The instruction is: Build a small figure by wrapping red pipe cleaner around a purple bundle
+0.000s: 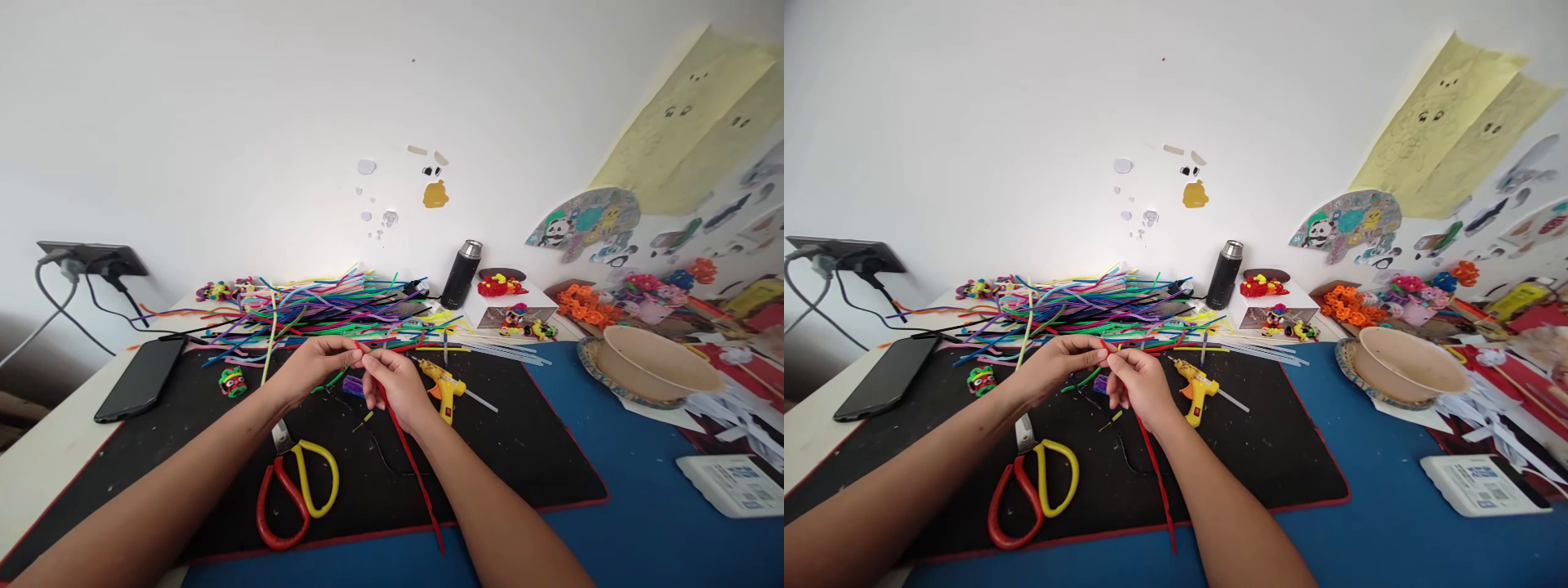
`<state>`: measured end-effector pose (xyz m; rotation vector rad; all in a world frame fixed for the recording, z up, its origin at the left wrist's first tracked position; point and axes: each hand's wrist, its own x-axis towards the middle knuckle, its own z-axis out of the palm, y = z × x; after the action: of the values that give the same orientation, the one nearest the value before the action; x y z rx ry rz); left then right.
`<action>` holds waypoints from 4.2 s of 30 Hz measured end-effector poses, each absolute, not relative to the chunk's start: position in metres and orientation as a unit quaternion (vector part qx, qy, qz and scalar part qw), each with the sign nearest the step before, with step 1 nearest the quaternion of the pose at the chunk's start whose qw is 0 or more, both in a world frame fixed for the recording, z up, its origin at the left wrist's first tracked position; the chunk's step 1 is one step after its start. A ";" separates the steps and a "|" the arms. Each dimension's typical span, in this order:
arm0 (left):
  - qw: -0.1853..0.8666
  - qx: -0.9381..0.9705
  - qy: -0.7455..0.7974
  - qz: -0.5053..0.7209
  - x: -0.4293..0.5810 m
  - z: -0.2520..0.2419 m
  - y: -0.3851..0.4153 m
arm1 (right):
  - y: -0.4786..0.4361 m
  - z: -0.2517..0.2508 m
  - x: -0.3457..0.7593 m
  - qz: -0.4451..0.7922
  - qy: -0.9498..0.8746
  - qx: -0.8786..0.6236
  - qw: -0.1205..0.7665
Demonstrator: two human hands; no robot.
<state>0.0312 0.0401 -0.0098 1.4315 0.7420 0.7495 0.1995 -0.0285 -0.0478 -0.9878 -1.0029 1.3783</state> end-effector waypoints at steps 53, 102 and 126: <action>0.789 0.520 0.254 0.208 0.056 -0.011 -0.014 | -0.101 -0.057 0.220 0.218 -0.406 -0.626 0.629; 0.643 0.538 0.383 0.388 0.012 -0.005 0.066 | -0.044 -0.039 0.209 0.490 -0.442 -0.462 0.593; 0.660 0.548 0.377 0.349 0.021 0.003 0.047 | -0.049 -0.040 0.198 0.490 -0.442 -0.478 0.580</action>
<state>0.0212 0.0475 0.0027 1.2405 0.8527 0.7885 0.1982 -0.0492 -0.0401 -1.1180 -1.0330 1.1447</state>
